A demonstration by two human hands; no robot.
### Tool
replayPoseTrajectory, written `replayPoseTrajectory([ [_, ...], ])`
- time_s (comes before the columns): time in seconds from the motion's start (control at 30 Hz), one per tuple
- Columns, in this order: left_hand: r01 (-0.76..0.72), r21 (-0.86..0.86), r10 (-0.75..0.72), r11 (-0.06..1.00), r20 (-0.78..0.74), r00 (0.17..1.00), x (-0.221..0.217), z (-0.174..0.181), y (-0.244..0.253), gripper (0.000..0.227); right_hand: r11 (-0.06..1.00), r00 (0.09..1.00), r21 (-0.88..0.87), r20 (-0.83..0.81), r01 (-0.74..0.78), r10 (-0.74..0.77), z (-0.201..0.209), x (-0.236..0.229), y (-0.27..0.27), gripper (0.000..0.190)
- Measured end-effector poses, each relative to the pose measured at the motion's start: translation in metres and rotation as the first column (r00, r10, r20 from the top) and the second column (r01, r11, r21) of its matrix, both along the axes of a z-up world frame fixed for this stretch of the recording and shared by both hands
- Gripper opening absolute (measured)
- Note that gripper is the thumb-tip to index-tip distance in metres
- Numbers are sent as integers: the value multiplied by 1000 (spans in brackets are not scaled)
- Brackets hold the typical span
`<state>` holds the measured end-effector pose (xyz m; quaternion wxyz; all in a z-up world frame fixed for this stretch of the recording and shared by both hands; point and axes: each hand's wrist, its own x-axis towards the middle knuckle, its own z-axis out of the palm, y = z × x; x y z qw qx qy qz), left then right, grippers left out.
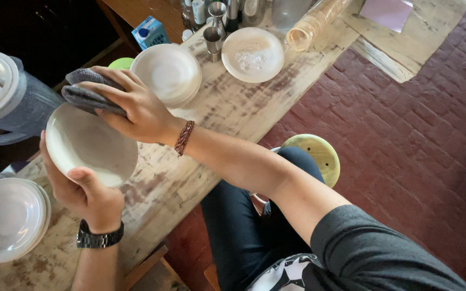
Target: The person wipes several white bowls and plates with a grey cloth while sitting at a counter, cleaning each dish thoroughly before setting it aside.
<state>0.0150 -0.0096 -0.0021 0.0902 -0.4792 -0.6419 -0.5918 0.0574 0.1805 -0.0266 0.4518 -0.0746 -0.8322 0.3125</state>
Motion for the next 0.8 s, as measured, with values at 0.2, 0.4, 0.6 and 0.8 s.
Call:
replayPoseTrajectory([
  [0.2,-65,75,67,995,-21,998,0,11,3,78,974,996,222,-71,-33,50,18,4,-24,62],
  [0.4,-9,95,14,995,-44,999,-2,20,8,79,950,997,304,-12,-72,79,-1,-10,-37,52],
  [0.6,-147,127,159,981,-95,983,-14,17,1,78,893,969,396,-34,-213,246,-7,-14,-51,48],
  [0.8,-69,158,79,985,-56,995,-27,5,-2,76,863,877,261,-99,-433,470,-12,-18,-43,40],
])
